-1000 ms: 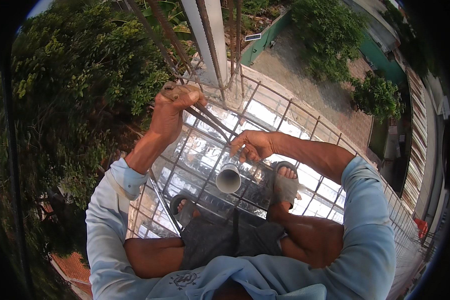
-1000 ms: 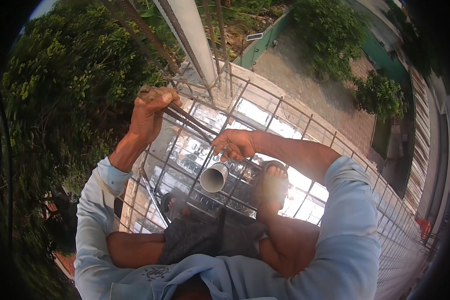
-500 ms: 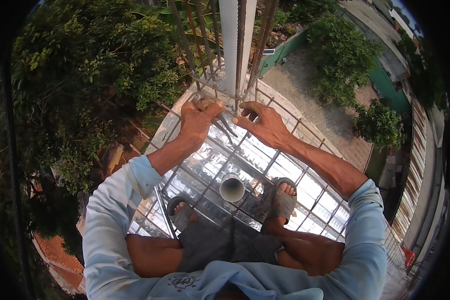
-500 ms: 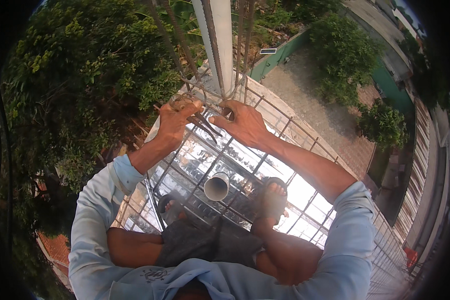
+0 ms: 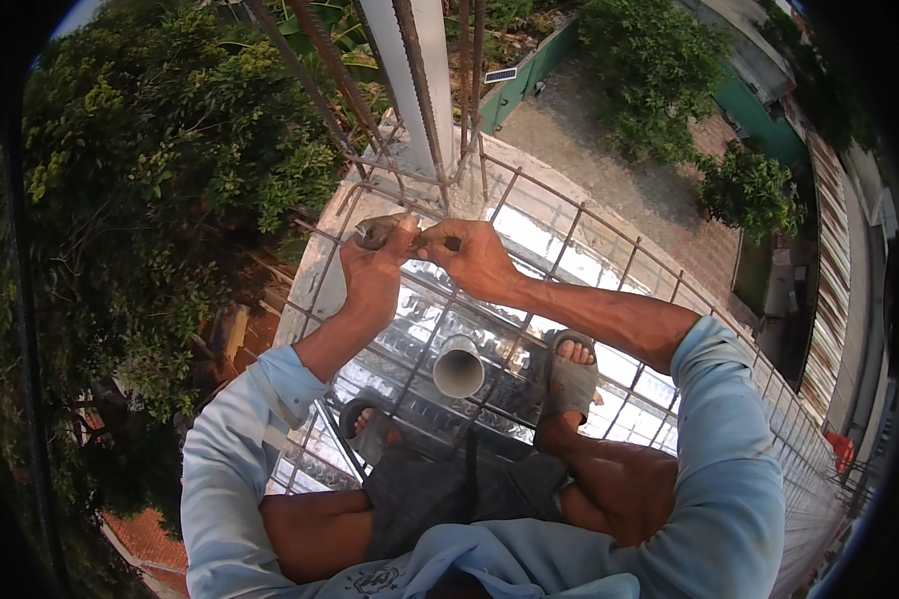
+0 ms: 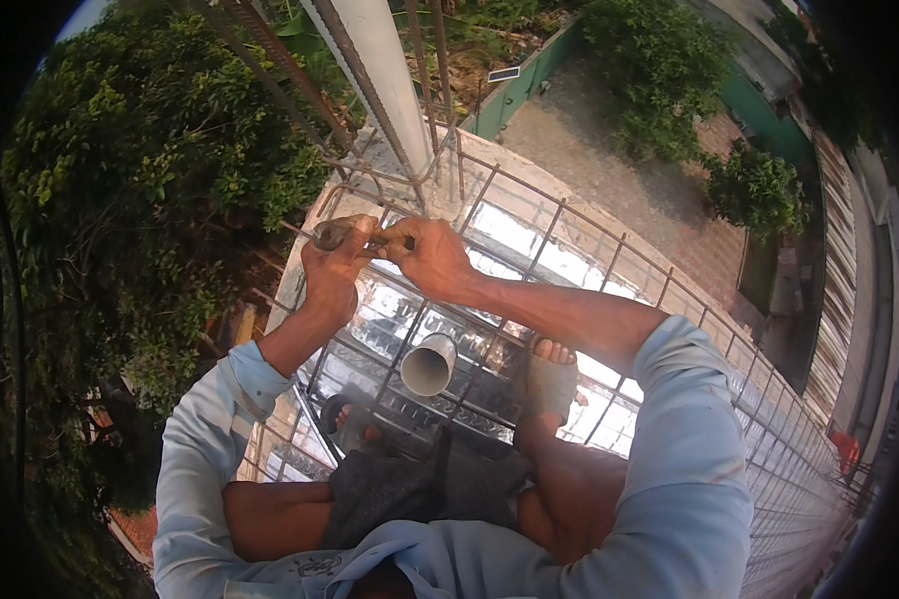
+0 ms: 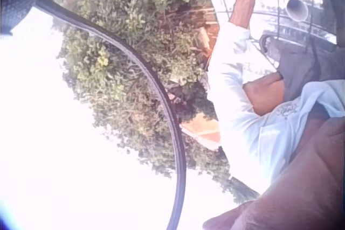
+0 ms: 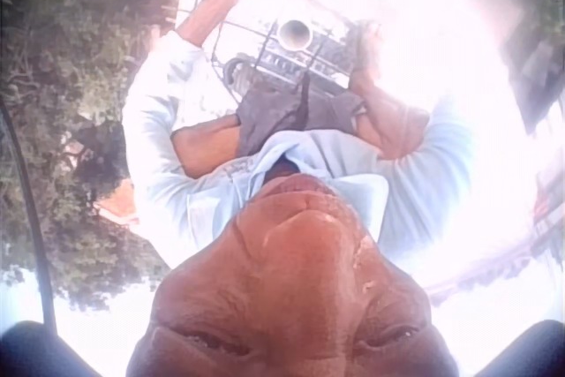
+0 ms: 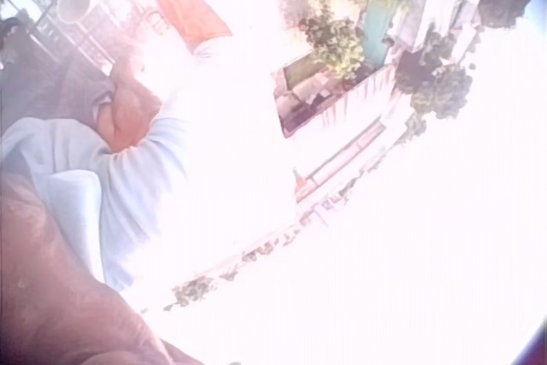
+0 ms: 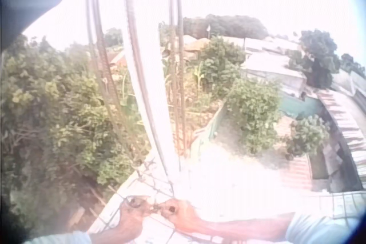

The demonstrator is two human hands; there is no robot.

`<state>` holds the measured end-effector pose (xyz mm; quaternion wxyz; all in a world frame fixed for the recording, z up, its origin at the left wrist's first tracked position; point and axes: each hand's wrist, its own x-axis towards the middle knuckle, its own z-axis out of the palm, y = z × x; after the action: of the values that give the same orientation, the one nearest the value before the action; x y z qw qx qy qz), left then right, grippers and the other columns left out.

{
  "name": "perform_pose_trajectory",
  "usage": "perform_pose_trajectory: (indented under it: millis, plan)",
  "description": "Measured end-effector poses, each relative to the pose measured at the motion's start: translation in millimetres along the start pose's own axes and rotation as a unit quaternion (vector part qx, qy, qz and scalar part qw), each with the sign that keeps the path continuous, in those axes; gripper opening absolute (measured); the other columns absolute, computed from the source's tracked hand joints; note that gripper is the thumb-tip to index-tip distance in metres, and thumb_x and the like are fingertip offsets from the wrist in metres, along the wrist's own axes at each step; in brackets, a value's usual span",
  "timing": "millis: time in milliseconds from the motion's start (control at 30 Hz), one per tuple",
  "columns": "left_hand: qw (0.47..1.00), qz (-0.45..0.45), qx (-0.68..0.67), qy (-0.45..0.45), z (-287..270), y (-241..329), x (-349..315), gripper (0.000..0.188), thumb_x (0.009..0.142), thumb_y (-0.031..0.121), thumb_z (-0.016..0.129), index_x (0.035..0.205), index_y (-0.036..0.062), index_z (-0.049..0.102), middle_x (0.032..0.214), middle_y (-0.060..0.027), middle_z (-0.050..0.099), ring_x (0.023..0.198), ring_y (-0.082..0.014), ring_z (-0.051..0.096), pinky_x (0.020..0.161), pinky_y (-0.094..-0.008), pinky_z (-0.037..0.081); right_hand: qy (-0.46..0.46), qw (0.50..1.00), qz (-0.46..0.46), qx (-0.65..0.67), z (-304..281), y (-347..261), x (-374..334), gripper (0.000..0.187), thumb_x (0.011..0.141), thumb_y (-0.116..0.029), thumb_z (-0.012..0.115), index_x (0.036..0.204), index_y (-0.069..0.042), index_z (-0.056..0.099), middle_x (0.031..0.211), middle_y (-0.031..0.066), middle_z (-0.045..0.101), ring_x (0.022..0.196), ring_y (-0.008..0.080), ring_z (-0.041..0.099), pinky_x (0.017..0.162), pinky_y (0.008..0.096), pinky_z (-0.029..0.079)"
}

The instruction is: The person assembles a rebar grid by tying intersecting steel bars with wire using pliers and a metal rod. The person repeatedly twists wire ties at intersections to secure the grid structure.

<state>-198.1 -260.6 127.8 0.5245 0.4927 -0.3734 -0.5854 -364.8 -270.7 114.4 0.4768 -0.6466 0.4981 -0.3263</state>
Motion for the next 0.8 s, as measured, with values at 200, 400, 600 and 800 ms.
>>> perform_pose_trajectory:
  millis: [200, 400, 600, 800]
  plan:
    - [0.993, -0.068, -0.032, -0.095, -26, 20, 19, 0.020, 0.090, 0.015, 0.075, 0.095, -0.0009, 0.064, 0.090, -0.0107, 0.069, 0.083, -0.0226, 0.070, 0.079, -0.0393, 0.060, -0.125, 0.973, 0.095, 0.170, -19, -6, 21, 0.021, 0.082, -0.004, 0.071, 0.101, 0.004, 0.073, 0.082, 0.0056, 0.068, 0.075, 0.0127, 0.061, 0.067, 0.0296, 0.048]
    - [0.991, -0.090, -0.070, -0.072, -31, 32, 28, 0.019, 0.092, 0.017, 0.073, 0.096, -0.0012, 0.067, 0.093, -0.0137, 0.069, 0.088, -0.0249, 0.069, 0.082, -0.0406, 0.060, -0.101, 0.986, 0.131, 0.030, -27, 21, 34, 0.024, 0.085, -0.003, 0.065, 0.107, 0.004, 0.070, 0.090, 0.0106, 0.070, 0.078, 0.0153, 0.065, 0.070, 0.0286, 0.053]
    - [0.988, -0.109, -0.085, -0.071, -41, 57, 41, 0.018, 0.096, 0.014, 0.065, 0.104, -0.0017, 0.067, 0.098, -0.0131, 0.070, 0.093, -0.0249, 0.068, 0.084, -0.0435, 0.057, -0.272, 0.897, 0.254, 0.237, -39, 28, 48, 0.013, 0.096, -0.009, 0.060, 0.104, -0.001, 0.068, 0.091, 0.0080, 0.069, 0.079, 0.0154, 0.067, 0.063, 0.0342, 0.062]
    - [0.990, -0.047, -0.014, -0.132, -36, 65, 41, 0.018, 0.094, 0.013, 0.068, 0.102, -0.0024, 0.067, 0.094, -0.0131, 0.070, 0.091, -0.0244, 0.069, 0.076, -0.0403, 0.059, -0.375, 0.908, 0.161, 0.092, -42, 20, 54, 0.015, 0.097, -0.008, 0.055, 0.101, -0.002, 0.068, 0.090, 0.0058, 0.067, 0.076, 0.0135, 0.065, 0.061, 0.0305, 0.059]
